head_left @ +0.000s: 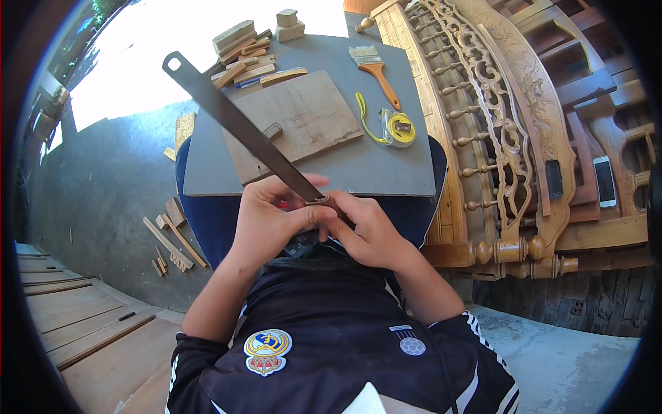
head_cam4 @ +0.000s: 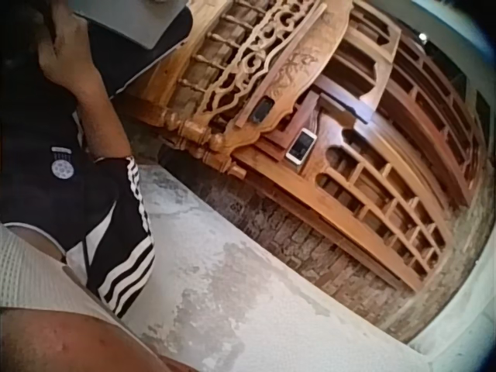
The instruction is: Measuring and cutting small wooden components in a workshop.
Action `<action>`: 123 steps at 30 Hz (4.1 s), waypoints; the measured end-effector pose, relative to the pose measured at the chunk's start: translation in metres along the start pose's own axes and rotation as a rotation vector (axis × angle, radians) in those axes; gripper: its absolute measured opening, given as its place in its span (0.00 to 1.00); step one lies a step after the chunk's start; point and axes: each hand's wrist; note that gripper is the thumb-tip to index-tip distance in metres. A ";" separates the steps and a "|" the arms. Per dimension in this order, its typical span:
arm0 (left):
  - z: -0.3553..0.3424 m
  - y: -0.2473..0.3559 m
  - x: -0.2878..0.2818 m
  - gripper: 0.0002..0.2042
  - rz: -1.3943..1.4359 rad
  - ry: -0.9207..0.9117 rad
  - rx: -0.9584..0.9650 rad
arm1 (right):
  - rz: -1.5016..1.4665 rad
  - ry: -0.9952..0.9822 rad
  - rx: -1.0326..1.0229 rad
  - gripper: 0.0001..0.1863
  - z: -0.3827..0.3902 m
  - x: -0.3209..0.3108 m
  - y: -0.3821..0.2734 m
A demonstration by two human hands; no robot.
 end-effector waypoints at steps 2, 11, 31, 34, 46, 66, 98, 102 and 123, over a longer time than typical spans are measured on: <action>-0.006 0.009 -0.003 0.21 -0.353 0.169 0.102 | -0.055 -0.039 0.139 0.14 -0.006 -0.003 -0.002; -0.033 -0.016 -0.044 0.12 -1.175 0.671 0.470 | 0.608 0.286 -0.023 0.16 -0.010 0.016 0.022; -0.061 -0.036 -0.030 0.06 -1.072 0.601 0.551 | 0.817 0.271 -0.119 0.19 -0.019 0.005 0.017; -0.061 -0.033 -0.031 0.07 -1.060 0.601 0.544 | 0.835 0.335 -0.158 0.18 0.013 0.005 0.013; -0.065 -0.028 -0.044 0.08 -1.048 0.453 0.555 | 0.802 0.333 -0.148 0.19 -0.038 0.005 0.026; -0.064 -0.028 -0.046 0.07 -0.996 0.469 0.540 | 0.780 0.377 -0.160 0.20 -0.002 0.007 0.020; -0.064 -0.027 -0.036 0.07 -0.996 0.556 0.459 | 0.734 0.329 -0.061 0.18 0.043 -0.007 -0.007; -0.066 -0.023 -0.036 0.07 -0.943 0.439 0.506 | 0.761 0.341 -0.051 0.19 0.060 0.000 -0.015; -0.040 -0.027 -0.095 0.10 -0.882 0.602 0.505 | 0.872 0.452 0.388 0.19 -0.139 -0.167 0.062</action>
Point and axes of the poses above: each hand's wrist, its own z-axis away from the middle knuckle, its own x-axis out of the palm, y = z × x, and after that the axes turned 2 degrees about x, right-handed
